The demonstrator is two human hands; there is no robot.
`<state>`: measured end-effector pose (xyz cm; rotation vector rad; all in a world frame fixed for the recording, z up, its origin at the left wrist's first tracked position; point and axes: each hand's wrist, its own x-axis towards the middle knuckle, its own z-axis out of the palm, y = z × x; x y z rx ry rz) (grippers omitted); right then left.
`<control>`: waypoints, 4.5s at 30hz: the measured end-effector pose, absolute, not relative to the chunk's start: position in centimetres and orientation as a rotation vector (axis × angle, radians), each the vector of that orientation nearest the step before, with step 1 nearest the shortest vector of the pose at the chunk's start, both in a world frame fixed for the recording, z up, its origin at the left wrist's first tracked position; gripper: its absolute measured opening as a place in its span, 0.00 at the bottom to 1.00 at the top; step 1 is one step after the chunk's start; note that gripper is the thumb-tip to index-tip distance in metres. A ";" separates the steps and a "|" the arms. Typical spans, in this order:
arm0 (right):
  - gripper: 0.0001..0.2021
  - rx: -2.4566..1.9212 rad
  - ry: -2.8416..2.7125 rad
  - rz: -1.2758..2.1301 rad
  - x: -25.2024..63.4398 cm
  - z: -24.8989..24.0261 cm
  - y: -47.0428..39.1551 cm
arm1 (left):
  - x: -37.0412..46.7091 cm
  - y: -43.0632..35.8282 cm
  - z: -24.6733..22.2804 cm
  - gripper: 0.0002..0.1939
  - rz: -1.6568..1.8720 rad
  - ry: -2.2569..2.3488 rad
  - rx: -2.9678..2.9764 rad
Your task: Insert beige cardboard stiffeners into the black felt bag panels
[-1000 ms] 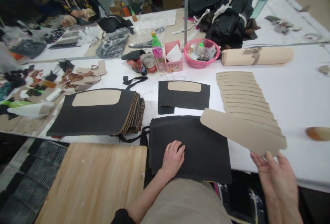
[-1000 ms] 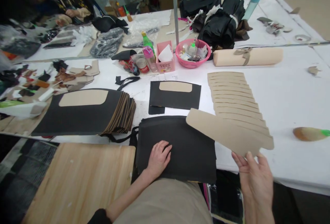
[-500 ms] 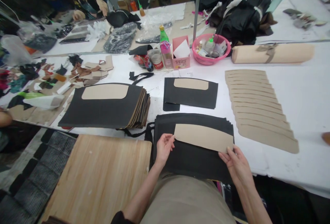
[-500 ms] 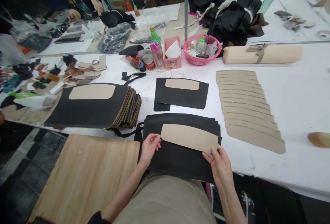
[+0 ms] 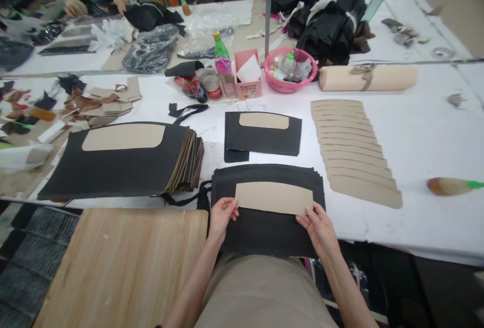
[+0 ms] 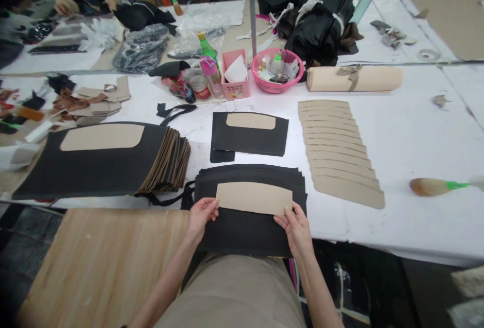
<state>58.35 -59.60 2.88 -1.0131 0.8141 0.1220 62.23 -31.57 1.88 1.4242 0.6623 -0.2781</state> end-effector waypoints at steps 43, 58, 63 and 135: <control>0.26 -1.845 0.699 0.018 60.4 1.8 -57.9 | 63.6 -30.5 1.9 0.23 -0.192 0.709 1.629; 0.27 -1.912 0.730 0.042 60.5 1.3 -58.5 | 63.4 -30.4 1.3 0.22 -0.207 0.684 1.615; 0.26 -1.910 0.731 0.078 60.8 1.3 -58.6 | 63.5 -30.3 1.0 0.22 -0.210 0.691 1.613; 0.13 -2.993 0.497 0.313 63.8 3.8 -58.8 | 63.7 -32.3 2.1 0.08 -0.043 0.221 2.682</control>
